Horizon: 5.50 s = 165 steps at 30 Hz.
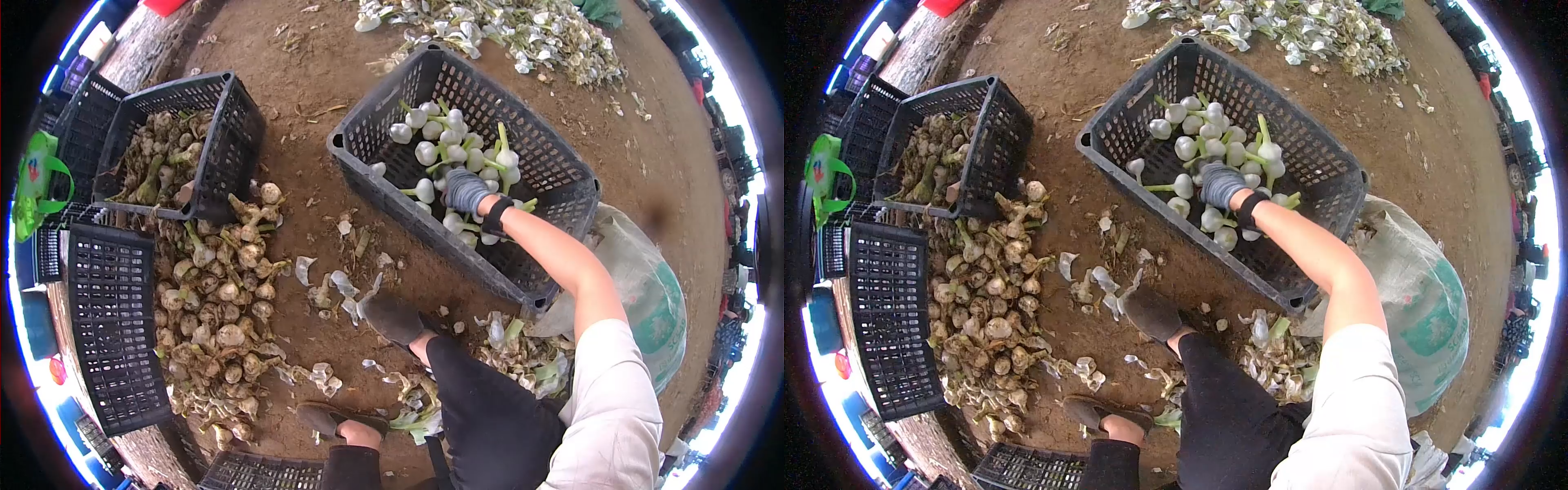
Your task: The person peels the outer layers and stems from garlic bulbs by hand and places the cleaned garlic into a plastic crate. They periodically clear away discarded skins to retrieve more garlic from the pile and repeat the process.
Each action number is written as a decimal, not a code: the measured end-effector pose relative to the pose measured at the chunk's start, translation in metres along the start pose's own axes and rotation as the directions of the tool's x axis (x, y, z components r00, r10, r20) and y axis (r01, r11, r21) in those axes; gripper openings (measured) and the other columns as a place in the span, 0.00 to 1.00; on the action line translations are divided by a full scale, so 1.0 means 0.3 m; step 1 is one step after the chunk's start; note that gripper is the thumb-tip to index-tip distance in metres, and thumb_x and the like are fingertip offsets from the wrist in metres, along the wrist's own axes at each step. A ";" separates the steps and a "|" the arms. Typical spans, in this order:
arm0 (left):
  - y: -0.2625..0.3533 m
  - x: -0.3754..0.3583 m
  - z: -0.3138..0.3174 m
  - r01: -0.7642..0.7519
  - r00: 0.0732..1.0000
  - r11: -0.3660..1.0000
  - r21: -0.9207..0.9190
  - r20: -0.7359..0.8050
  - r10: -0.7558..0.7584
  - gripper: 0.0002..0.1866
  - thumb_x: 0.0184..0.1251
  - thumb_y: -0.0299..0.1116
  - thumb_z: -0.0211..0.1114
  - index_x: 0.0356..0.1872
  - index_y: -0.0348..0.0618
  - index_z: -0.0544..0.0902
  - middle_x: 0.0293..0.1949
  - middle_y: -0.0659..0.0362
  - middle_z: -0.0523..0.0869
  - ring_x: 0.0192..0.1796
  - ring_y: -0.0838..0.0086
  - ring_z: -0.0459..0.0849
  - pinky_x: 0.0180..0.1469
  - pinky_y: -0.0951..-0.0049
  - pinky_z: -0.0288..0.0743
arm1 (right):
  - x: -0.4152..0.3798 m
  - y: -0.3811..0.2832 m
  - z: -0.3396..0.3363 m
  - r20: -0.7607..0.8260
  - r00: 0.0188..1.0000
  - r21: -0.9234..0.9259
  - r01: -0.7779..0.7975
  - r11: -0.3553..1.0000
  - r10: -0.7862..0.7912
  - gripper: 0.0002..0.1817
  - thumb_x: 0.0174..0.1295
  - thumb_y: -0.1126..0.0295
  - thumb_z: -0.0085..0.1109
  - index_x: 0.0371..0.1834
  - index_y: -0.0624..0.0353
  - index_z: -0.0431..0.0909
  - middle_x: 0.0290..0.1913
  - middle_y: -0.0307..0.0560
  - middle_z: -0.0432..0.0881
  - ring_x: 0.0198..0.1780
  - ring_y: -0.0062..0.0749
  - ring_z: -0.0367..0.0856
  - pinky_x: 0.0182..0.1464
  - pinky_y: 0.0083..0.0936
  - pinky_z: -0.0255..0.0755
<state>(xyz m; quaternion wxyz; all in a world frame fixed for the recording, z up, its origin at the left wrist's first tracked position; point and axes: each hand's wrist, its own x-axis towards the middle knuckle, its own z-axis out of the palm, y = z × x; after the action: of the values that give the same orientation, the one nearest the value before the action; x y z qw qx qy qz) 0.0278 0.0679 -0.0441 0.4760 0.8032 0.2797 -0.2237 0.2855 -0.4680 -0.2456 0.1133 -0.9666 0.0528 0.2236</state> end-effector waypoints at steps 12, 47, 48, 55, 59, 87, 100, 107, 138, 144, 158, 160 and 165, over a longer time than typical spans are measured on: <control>-0.088 -0.001 -0.175 -0.457 0.775 0.724 0.518 -0.168 0.609 0.27 0.54 0.16 0.66 0.55 0.49 0.70 0.45 0.48 0.76 0.41 0.58 0.78 0.40 0.64 0.77 | 0.075 0.229 0.115 -0.063 0.970 0.365 0.242 0.899 -0.236 0.30 0.49 0.73 0.54 0.61 0.60 0.66 0.43 0.60 0.80 0.44 0.51 0.79 0.47 0.39 0.73; -0.314 -0.187 -0.240 -0.276 0.738 0.861 -0.427 -0.668 -0.095 0.21 0.53 0.28 0.63 0.50 0.45 0.73 0.36 0.59 0.78 0.28 0.81 0.77 0.26 0.84 0.73 | -0.205 -1.176 0.102 0.423 0.587 0.440 0.533 0.723 -0.691 0.21 0.60 0.63 0.57 0.55 0.59 0.72 0.34 0.47 0.82 0.33 0.28 0.81 0.35 0.25 0.74; -0.388 -0.262 -0.258 -0.327 0.591 0.851 -0.411 -0.792 -0.155 0.21 0.54 0.24 0.63 0.51 0.44 0.73 0.37 0.60 0.78 0.31 0.82 0.77 0.29 0.84 0.75 | -0.181 -1.201 0.147 0.344 0.555 0.351 0.673 0.652 -0.758 0.21 0.59 0.64 0.57 0.56 0.58 0.72 0.36 0.50 0.82 0.37 0.35 0.81 0.38 0.29 0.74; -0.584 -0.476 -0.373 0.131 0.519 0.989 0.075 -0.855 -0.004 0.34 0.56 0.23 0.65 0.65 0.41 0.63 0.59 0.54 0.70 0.61 0.68 0.69 0.65 0.69 0.61 | -0.256 -1.537 0.277 0.070 0.533 0.186 0.823 0.536 -0.843 0.30 0.54 0.70 0.60 0.63 0.54 0.66 0.54 0.56 0.76 0.50 0.45 0.78 0.53 0.34 0.71; -0.337 -0.259 -0.313 -0.091 0.862 0.961 -0.262 -0.504 -0.056 0.24 0.61 0.27 0.61 0.60 0.37 0.71 0.52 0.57 0.79 0.55 0.72 0.76 0.59 0.73 0.68 | -0.258 -1.668 0.383 -0.283 0.347 0.021 0.934 0.356 -0.894 0.24 0.54 0.71 0.60 0.57 0.56 0.72 0.50 0.57 0.78 0.48 0.49 0.78 0.50 0.34 0.72; -0.212 0.426 0.284 -0.530 0.845 0.558 -0.639 -0.457 0.279 0.33 0.42 0.24 0.77 0.52 0.46 0.70 0.44 0.63 0.78 0.47 0.77 0.77 0.50 0.75 0.74 | -0.498 -1.008 0.104 0.548 0.474 0.683 0.221 0.696 -0.689 0.18 0.56 0.60 0.62 0.43 0.63 0.80 0.32 0.45 0.83 0.36 0.32 0.81 0.42 0.25 0.73; -0.104 0.390 0.381 -0.697 0.675 0.688 -0.202 -0.510 0.534 0.37 0.38 0.34 0.81 0.51 0.44 0.69 0.47 0.60 0.76 0.50 0.75 0.76 0.53 0.72 0.73 | -0.493 -1.095 0.207 0.109 0.714 0.989 -0.009 0.147 -0.692 0.19 0.63 0.65 0.58 0.54 0.63 0.71 0.42 0.39 0.80 0.43 0.21 0.77 0.49 0.19 0.72; -0.131 0.383 0.380 -0.602 0.772 0.743 -0.292 -0.453 0.446 0.37 0.36 0.35 0.82 0.50 0.44 0.69 0.46 0.60 0.76 0.49 0.75 0.76 0.52 0.72 0.73 | -0.483 -1.089 0.174 0.261 0.719 0.942 -0.043 0.333 -0.644 0.15 0.60 0.67 0.61 0.48 0.62 0.77 0.43 0.40 0.81 0.43 0.20 0.77 0.48 0.20 0.72; -0.078 0.345 0.328 0.041 0.987 0.287 -0.957 0.083 0.137 0.26 0.65 0.52 0.55 0.50 0.37 0.75 0.35 0.57 0.82 0.27 0.77 0.78 0.22 0.82 0.69 | -0.501 -1.073 0.143 0.166 0.644 0.739 0.420 0.527 -0.747 0.16 0.56 0.71 0.61 0.47 0.64 0.77 0.40 0.45 0.83 0.41 0.23 0.79 0.46 0.24 0.73; -0.159 0.405 0.301 0.560 0.748 0.071 -0.825 0.541 0.385 0.26 0.67 0.56 0.51 0.43 0.40 0.78 0.21 0.59 0.79 0.15 0.78 0.73 0.15 0.82 0.64 | -0.508 -1.074 0.164 0.264 0.592 0.787 0.325 0.525 -0.761 0.18 0.56 0.70 0.62 0.49 0.64 0.76 0.42 0.41 0.82 0.41 0.21 0.78 0.46 0.23 0.73; -0.163 0.425 0.374 -0.395 0.907 0.723 -0.567 -0.365 0.210 0.22 0.68 0.46 0.56 0.51 0.37 0.71 0.38 0.59 0.77 0.41 0.76 0.76 0.46 0.78 0.72 | -0.535 -1.099 0.238 0.296 0.730 0.885 0.033 0.464 -0.616 0.15 0.55 0.72 0.61 0.45 0.69 0.76 0.39 0.43 0.82 0.39 0.22 0.77 0.43 0.19 0.72; -0.188 0.454 0.303 -0.210 0.978 0.625 -0.752 -0.166 0.130 0.23 0.68 0.53 0.52 0.44 0.40 0.74 0.37 0.57 0.80 0.37 0.74 0.79 0.38 0.75 0.75 | -0.521 -1.076 0.264 0.289 0.752 0.833 0.109 0.543 -0.593 0.15 0.54 0.72 0.61 0.44 0.69 0.77 0.38 0.44 0.82 0.39 0.21 0.77 0.43 0.20 0.72; -0.153 0.450 0.303 0.490 0.858 0.149 -0.859 0.505 0.091 0.34 0.63 0.63 0.50 0.45 0.35 0.77 0.28 0.54 0.82 0.25 0.72 0.80 0.27 0.73 0.78 | -0.528 -1.080 0.237 0.402 0.695 0.833 -0.007 0.553 -0.597 0.18 0.55 0.73 0.60 0.49 0.70 0.75 0.39 0.45 0.82 0.40 0.20 0.76 0.44 0.20 0.72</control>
<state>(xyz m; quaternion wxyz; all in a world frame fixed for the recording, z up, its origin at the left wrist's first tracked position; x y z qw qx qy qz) 0.0893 0.0369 -0.1986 0.8891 0.1875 0.3471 -0.2319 0.1634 -0.1287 -0.1740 0.5725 -0.6663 -0.0746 0.4720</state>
